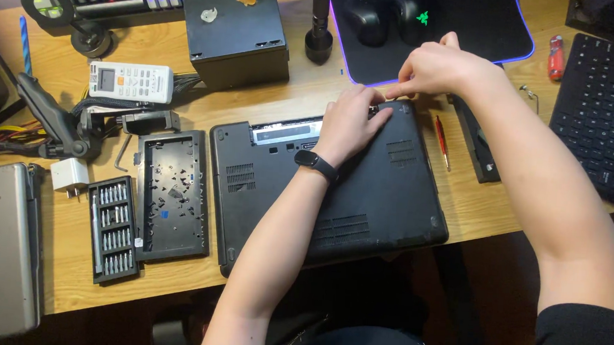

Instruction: The recorder is seen unscrewing and removing parts from a laptop for repair.

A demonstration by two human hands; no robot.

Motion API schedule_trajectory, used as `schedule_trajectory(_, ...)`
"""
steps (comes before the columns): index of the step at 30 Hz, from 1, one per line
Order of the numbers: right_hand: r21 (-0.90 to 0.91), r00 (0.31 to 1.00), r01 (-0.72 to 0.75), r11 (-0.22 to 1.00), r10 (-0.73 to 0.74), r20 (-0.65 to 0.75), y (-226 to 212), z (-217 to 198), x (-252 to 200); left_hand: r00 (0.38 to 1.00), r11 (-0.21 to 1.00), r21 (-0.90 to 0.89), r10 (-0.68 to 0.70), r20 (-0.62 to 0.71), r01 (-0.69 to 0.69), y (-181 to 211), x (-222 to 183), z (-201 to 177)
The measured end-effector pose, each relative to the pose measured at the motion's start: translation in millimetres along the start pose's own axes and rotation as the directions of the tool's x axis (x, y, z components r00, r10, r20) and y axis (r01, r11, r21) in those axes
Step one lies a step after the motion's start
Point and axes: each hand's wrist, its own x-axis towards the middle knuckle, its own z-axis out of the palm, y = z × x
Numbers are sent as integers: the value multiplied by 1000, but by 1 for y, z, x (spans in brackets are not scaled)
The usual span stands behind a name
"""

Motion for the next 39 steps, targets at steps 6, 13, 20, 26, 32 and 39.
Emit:
schedule_trajectory(6, 41, 1000, -30, 999, 30, 0, 23, 19, 0, 1000, 1000, -12, -22, 11, 23, -3, 2, 2)
schedule_trajectory(13, 123, 996, 25, 992, -15, -83, 38, 43, -31, 998, 997, -42, -59, 32, 60, -1, 2, -1)
schedule_trajectory(20, 33, 951, 139, 990, -124, -283, 41, 65, -60, 998, 997, -46, -54, 33, 55, -1, 4, 1)
schedule_trajectory(26, -32, 918, 169, 985, -169, -359, 30, 77, -94, 997, 997, -35, -62, 46, 63, -3, 5, 3)
schedule_trajectory(32, -103, 875, 131, 986, -164, -455, 7, 77, -117, 998, 997, -40, -59, 35, 60, 1, 3, 2)
schedule_trajectory(39, -87, 865, 84, 993, -116, -487, -3, 80, -118, 999, 997, -66, -27, -21, 25, -6, 3, 5)
